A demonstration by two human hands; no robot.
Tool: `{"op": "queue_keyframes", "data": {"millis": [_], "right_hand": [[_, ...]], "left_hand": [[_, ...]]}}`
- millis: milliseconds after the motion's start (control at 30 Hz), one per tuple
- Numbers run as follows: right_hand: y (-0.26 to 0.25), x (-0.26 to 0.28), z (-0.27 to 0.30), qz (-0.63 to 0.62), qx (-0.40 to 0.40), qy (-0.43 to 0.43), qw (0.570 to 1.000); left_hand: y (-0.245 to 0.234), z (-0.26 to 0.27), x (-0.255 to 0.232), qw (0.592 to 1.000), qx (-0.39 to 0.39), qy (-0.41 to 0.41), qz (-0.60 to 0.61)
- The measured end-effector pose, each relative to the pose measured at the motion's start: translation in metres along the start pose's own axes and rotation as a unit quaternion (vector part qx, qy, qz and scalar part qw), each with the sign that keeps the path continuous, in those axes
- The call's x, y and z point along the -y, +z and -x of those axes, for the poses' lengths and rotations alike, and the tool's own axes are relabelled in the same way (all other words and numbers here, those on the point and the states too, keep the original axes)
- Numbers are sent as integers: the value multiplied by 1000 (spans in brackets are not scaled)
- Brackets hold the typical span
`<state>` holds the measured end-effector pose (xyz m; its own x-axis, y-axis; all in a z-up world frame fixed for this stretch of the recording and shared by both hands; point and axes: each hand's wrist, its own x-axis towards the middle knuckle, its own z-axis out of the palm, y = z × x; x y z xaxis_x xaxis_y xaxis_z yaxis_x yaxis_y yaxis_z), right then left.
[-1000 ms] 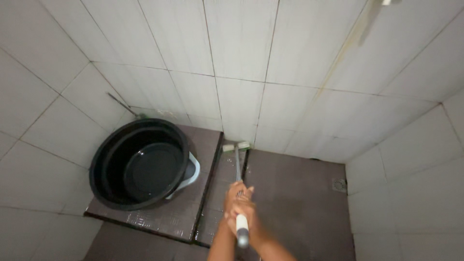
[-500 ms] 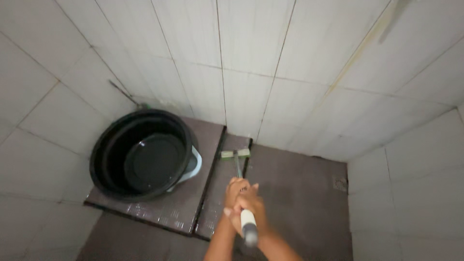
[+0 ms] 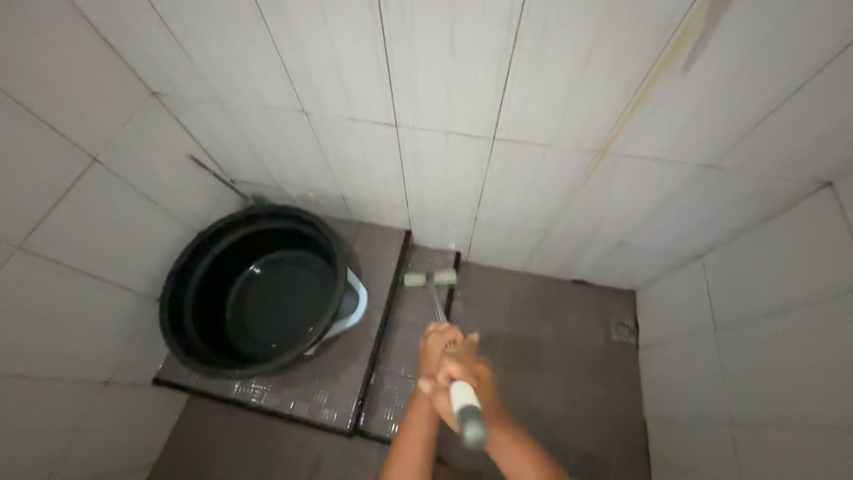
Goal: The person cleans a bathroom floor using a long-handled squeegee, pushing water toward a floor drain while handling a plastic basin and other bathroom items.
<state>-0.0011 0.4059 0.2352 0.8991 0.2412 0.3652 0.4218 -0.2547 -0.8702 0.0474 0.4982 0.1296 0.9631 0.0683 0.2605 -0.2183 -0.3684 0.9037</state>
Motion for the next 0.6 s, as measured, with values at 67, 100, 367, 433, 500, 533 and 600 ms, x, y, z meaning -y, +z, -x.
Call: {"op": "queue_keyframes", "data": {"millis": [67, 100, 367, 433, 500, 533, 600], "right_hand": [[11, -12, -5, -20, -10, -102, 994], [15, -17, -12, -28, -16, -158, 987], [-15, -11, 2, -43, -14, -58, 997], [-28, -11, 16, -41, -7, -95, 995], [-25, -23, 40, -58, 16, -94, 994], [-19, -34, 47, -48, 13, -99, 994], [1, -60, 48, -28, 5, -114, 993]], "left_hand": [[-4, -6, 2, 997, -41, 63, 26], [-4, -13, 5, 996, -42, 68, 27], [22, -14, 16, 1000, 14, 23, 2], [26, 10, 0, 1000, 5, 13, -18], [24, 33, -2, 1000, 2, 10, -20], [25, 36, 1, 1000, -9, 17, -11], [29, 32, 15, 998, -48, 42, 3]]}}
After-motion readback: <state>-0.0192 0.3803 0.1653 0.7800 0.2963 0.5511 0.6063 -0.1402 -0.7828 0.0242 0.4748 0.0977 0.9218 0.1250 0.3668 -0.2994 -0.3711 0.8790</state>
